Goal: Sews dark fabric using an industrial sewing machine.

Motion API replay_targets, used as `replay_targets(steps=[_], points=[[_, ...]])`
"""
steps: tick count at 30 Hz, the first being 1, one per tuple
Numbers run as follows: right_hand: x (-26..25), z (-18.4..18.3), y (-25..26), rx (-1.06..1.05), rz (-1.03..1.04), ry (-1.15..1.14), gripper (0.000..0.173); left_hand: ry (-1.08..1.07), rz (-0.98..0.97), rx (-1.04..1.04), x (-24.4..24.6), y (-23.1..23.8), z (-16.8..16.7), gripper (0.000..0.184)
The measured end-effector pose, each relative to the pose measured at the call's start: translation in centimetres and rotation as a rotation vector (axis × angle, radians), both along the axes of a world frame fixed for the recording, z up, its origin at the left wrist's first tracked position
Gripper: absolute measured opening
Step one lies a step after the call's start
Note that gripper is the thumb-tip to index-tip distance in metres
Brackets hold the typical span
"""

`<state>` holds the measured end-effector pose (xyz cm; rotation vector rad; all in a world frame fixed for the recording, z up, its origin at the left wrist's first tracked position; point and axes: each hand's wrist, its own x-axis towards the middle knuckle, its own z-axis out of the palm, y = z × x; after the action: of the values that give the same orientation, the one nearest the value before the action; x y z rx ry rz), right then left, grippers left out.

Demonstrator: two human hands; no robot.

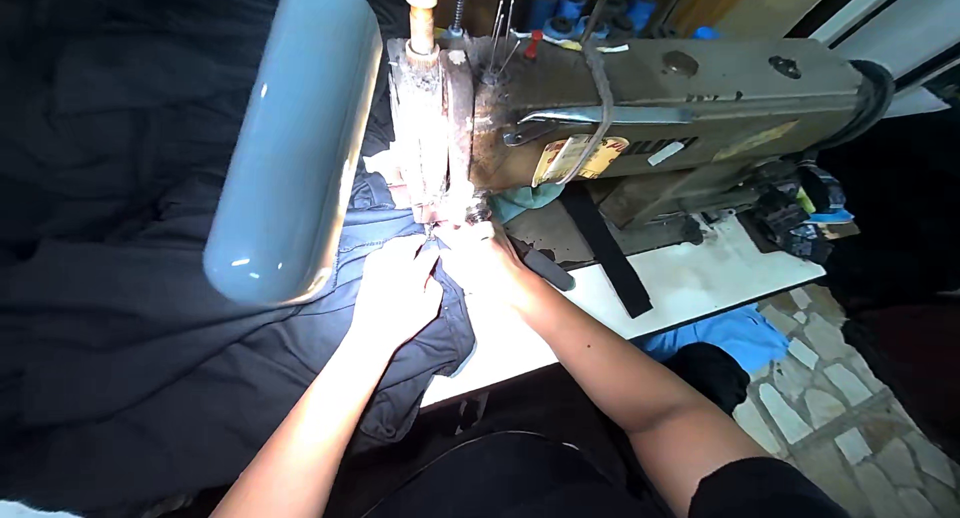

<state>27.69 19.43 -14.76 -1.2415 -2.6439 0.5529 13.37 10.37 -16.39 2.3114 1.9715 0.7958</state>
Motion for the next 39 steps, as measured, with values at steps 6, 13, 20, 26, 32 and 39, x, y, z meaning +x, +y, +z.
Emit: replay_targets(steps=[6, 13, 20, 26, 32, 39], points=[[1.9, 1.8, -1.4, -0.034, 0.033, 0.062, 0.041, 0.013, 0.002, -0.035, 0.1, -0.2, 0.2, 0.043], [19.7, 3.9, 0.2, 0.499, -0.35, 0.393, 0.036, -0.004, 0.003, -0.062, 0.2, 0.1, 0.6, 0.038], [25.2, -2.4, 2.9, 0.648, -0.558, 0.278, 0.058, 0.027, 0.007, -0.024, 0.2, 0.3, 0.6, 0.038], [25.5, -2.7, 3.1, 0.647, -0.511, 0.344, 0.059, 0.019, 0.017, -0.049, 0.2, 0.1, 1.0, 0.039], [25.4, -1.7, 2.3, 0.437, -0.521, 0.172, 0.036, 0.025, -0.001, -0.034, 0.1, 0.3, 0.7, 0.039], [24.1, 2.1, 0.4, 0.586, -0.508, 0.437, 0.045, 0.045, -0.036, -0.004, 0.0, 0.1, 0.3, 0.042]])
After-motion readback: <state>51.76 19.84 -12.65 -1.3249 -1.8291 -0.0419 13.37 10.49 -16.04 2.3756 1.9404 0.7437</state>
